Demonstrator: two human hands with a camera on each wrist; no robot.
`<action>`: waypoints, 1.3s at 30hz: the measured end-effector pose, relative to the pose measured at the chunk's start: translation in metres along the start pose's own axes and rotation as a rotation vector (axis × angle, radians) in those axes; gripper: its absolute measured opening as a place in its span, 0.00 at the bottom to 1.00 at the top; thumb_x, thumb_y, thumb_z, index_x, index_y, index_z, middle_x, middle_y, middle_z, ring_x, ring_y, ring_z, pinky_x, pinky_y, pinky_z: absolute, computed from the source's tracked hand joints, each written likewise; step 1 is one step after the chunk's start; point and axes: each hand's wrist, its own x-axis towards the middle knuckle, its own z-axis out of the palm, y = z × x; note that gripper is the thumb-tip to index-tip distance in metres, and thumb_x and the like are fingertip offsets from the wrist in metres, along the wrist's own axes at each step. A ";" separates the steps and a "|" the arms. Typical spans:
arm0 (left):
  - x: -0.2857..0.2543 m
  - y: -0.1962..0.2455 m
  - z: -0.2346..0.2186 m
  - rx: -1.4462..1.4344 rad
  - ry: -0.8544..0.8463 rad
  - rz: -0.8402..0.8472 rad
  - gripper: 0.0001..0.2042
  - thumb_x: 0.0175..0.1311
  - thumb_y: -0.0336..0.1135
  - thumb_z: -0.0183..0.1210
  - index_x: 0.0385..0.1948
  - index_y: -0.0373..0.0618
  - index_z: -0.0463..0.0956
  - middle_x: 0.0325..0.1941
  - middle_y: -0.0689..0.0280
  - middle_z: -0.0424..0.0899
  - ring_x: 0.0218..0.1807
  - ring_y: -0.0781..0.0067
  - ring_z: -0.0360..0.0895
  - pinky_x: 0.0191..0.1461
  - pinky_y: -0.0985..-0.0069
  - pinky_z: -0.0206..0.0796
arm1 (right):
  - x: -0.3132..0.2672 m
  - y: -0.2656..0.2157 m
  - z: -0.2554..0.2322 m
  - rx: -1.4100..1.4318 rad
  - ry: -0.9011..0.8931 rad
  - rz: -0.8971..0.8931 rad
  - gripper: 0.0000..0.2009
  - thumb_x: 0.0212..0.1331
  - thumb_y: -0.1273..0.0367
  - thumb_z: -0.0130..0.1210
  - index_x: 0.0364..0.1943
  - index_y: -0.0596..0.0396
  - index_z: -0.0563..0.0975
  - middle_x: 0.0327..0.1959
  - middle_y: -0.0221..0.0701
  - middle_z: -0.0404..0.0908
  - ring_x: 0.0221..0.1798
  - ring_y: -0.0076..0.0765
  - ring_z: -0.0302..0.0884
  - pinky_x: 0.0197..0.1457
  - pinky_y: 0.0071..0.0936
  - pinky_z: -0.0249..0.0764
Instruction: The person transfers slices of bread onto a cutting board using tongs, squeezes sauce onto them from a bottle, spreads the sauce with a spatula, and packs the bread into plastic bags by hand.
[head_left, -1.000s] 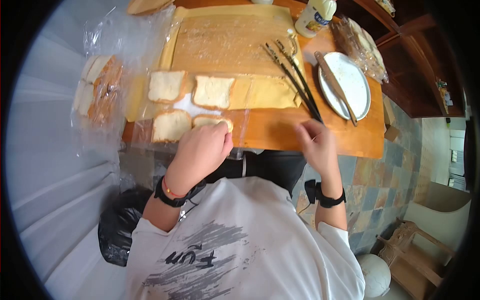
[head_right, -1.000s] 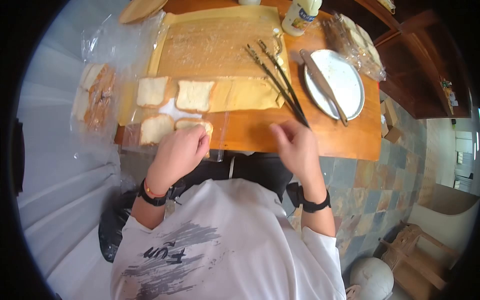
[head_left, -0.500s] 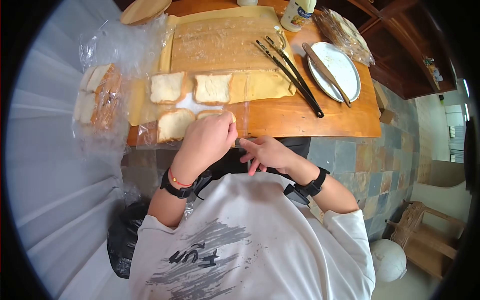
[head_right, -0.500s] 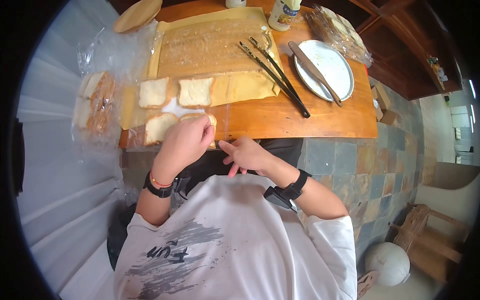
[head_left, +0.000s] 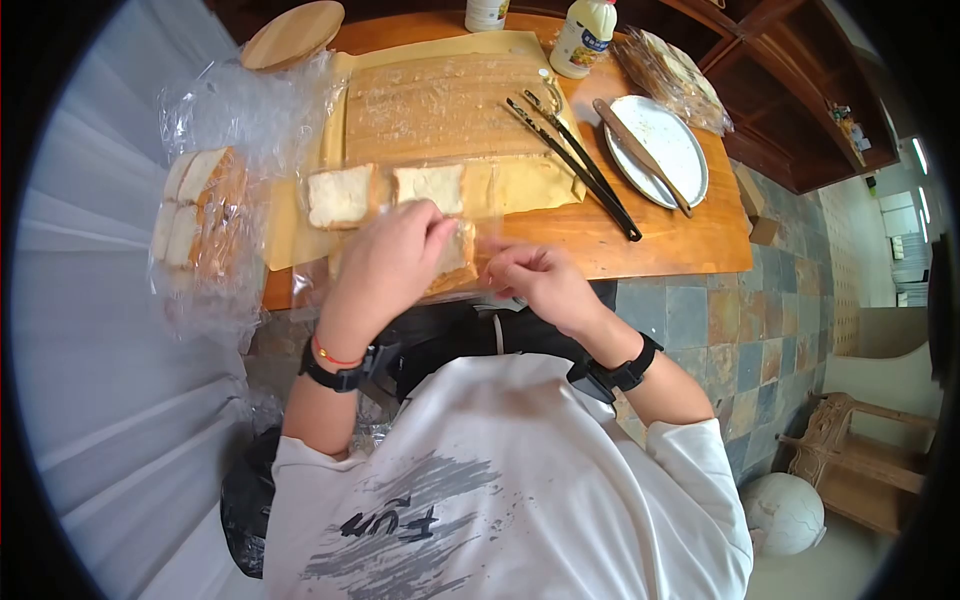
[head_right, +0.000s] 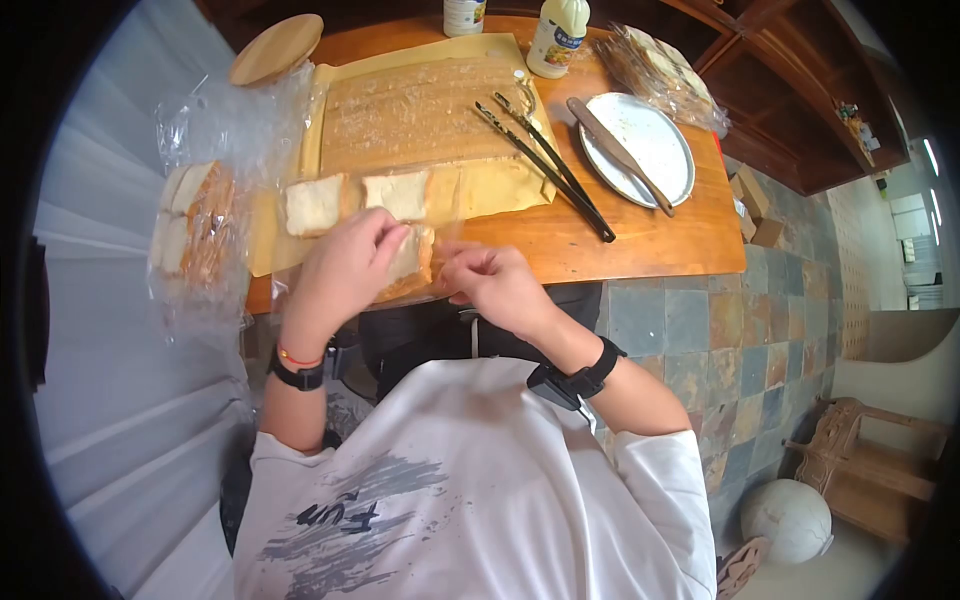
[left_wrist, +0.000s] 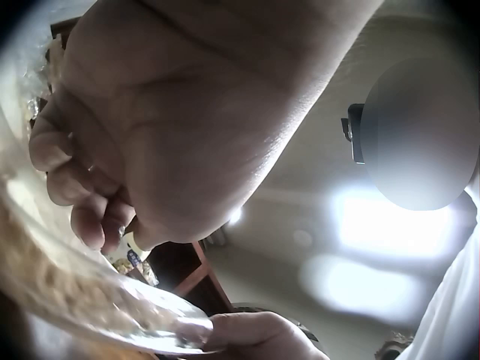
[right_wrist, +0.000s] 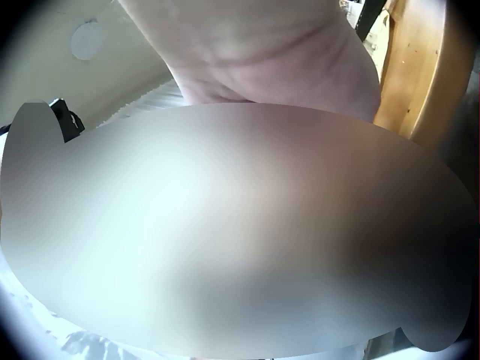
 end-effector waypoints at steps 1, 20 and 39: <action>0.005 0.000 -0.010 0.021 -0.007 0.012 0.13 0.72 0.40 0.61 0.36 0.37 0.77 0.34 0.51 0.84 0.38 0.45 0.82 0.40 0.58 0.71 | 0.000 -0.003 -0.003 0.045 0.007 -0.095 0.10 0.69 0.71 0.55 0.39 0.64 0.85 0.59 0.44 0.84 0.40 0.24 0.83 0.45 0.25 0.80; 0.181 -0.003 0.017 -0.067 -0.519 0.396 0.32 0.63 0.38 0.69 0.69 0.45 0.69 0.65 0.52 0.77 0.65 0.57 0.76 0.69 0.66 0.68 | 0.009 -0.023 -0.084 0.430 0.009 -0.253 0.10 0.67 0.69 0.44 0.27 0.55 0.71 0.63 0.47 0.80 0.64 0.44 0.77 0.69 0.39 0.70; 0.203 -0.015 0.014 -0.803 -0.616 -0.157 0.14 0.77 0.42 0.60 0.54 0.44 0.81 0.43 0.75 0.82 0.34 0.91 0.68 0.35 0.89 0.59 | 0.027 -0.050 -0.130 0.633 0.086 -0.204 0.12 0.67 0.70 0.42 0.24 0.52 0.69 0.39 0.38 0.81 0.52 0.44 0.80 0.65 0.43 0.72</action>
